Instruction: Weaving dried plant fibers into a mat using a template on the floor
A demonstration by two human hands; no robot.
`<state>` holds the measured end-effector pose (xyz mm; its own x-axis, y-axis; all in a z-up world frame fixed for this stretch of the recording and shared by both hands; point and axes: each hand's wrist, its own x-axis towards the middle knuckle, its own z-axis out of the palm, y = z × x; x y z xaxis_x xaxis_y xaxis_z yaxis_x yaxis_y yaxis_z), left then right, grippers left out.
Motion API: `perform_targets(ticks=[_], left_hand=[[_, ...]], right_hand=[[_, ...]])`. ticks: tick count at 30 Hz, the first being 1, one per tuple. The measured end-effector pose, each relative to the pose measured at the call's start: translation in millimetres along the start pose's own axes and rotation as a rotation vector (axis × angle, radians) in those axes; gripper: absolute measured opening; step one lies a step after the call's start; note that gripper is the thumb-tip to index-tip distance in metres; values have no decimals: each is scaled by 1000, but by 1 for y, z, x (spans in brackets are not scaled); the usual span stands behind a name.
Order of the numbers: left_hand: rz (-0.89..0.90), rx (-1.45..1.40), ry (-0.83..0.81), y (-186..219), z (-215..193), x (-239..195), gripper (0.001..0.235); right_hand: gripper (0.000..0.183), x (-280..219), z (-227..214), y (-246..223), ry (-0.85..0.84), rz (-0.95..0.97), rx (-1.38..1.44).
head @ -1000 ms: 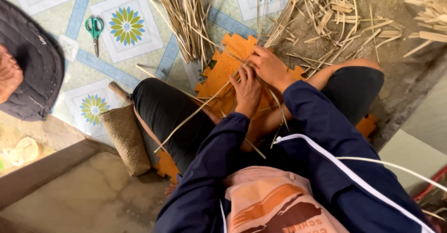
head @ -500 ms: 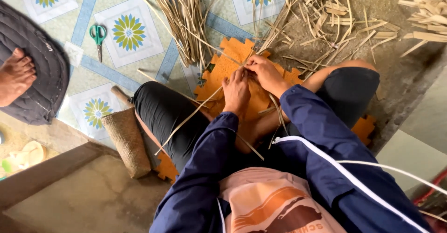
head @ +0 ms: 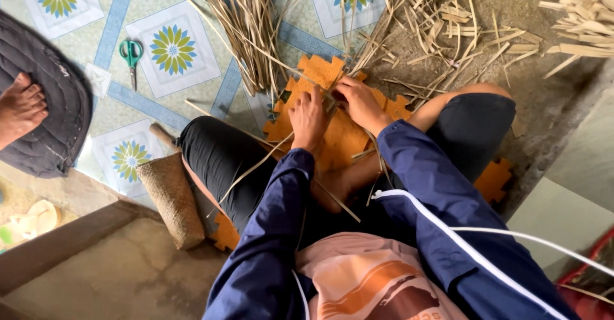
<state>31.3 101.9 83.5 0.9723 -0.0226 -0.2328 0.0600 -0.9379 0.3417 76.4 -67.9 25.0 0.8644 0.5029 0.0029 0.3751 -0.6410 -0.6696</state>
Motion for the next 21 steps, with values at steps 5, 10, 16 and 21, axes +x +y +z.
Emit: perform_targets(ticks=[5, 10, 16, 21], left_hand=[[-14, -40, -8, 0, 0, 13, 51], [-19, -117, 27, -18, 25, 23, 29], [-123, -229, -139, -21, 22, 22, 50], [-227, -403, -165, -30, 37, 27, 52]], right_hand=[[31, 1, -6, -5, -19, 32, 65], [35, 1, -7, -11, -36, 58, 29], [37, -3, 2, -8, -13, 32, -12], [45, -6, 4, -7, -3, 53, -6]])
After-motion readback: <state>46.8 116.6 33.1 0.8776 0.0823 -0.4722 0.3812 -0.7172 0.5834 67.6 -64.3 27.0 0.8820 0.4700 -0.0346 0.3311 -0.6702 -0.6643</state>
